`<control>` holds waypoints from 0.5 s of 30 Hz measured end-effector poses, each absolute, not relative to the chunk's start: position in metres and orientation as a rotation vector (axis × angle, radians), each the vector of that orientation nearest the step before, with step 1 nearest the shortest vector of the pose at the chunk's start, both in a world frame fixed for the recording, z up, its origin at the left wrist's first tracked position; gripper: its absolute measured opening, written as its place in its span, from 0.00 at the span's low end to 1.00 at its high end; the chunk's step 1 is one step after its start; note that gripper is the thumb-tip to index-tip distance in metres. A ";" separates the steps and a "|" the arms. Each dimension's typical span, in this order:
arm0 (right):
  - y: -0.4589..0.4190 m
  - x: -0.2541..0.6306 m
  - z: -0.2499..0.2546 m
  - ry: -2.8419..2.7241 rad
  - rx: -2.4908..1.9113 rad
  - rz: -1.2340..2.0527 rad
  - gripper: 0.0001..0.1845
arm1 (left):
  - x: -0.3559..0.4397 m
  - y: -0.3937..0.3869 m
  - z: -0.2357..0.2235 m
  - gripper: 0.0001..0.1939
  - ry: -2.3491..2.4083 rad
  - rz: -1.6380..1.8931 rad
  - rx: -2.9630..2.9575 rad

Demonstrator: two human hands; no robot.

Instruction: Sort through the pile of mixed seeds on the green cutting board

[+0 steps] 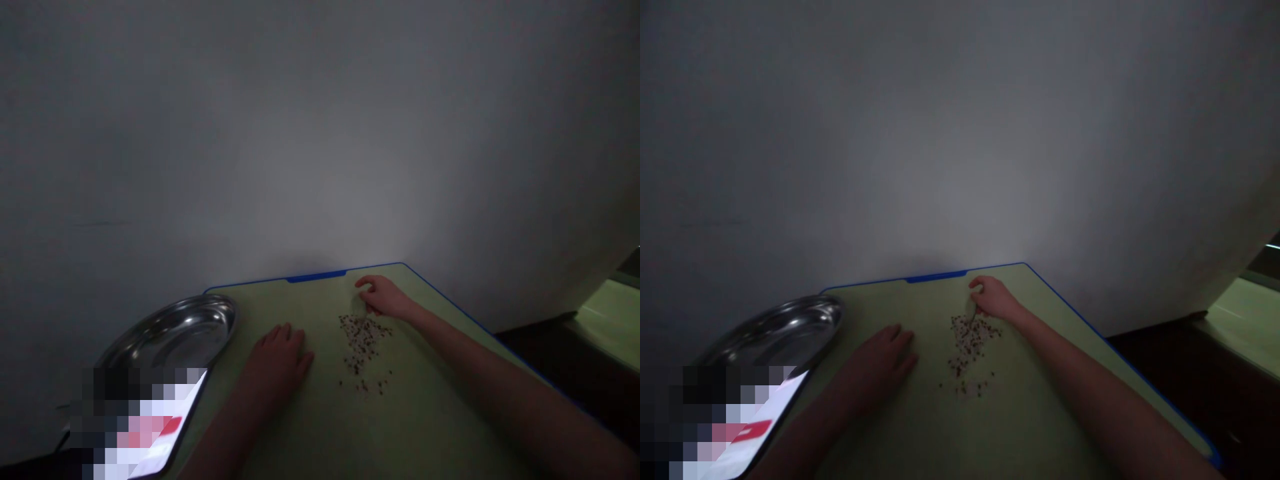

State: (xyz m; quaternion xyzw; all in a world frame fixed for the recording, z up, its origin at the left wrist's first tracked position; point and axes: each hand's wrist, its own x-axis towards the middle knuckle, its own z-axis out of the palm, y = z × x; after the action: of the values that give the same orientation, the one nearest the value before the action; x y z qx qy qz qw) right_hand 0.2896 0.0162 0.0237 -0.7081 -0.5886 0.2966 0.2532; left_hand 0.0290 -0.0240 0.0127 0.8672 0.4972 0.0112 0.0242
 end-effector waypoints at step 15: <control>0.007 0.261 0.014 -1.810 -1.947 0.636 0.17 | 0.030 -0.030 0.016 0.20 1.516 0.059 2.711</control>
State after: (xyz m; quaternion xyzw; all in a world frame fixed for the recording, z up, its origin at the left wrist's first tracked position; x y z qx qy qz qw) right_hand 0.2615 0.0074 0.0143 -0.6975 -0.6484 0.2279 0.2027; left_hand 0.0295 -0.0296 0.0158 0.8725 0.4879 0.0190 0.0177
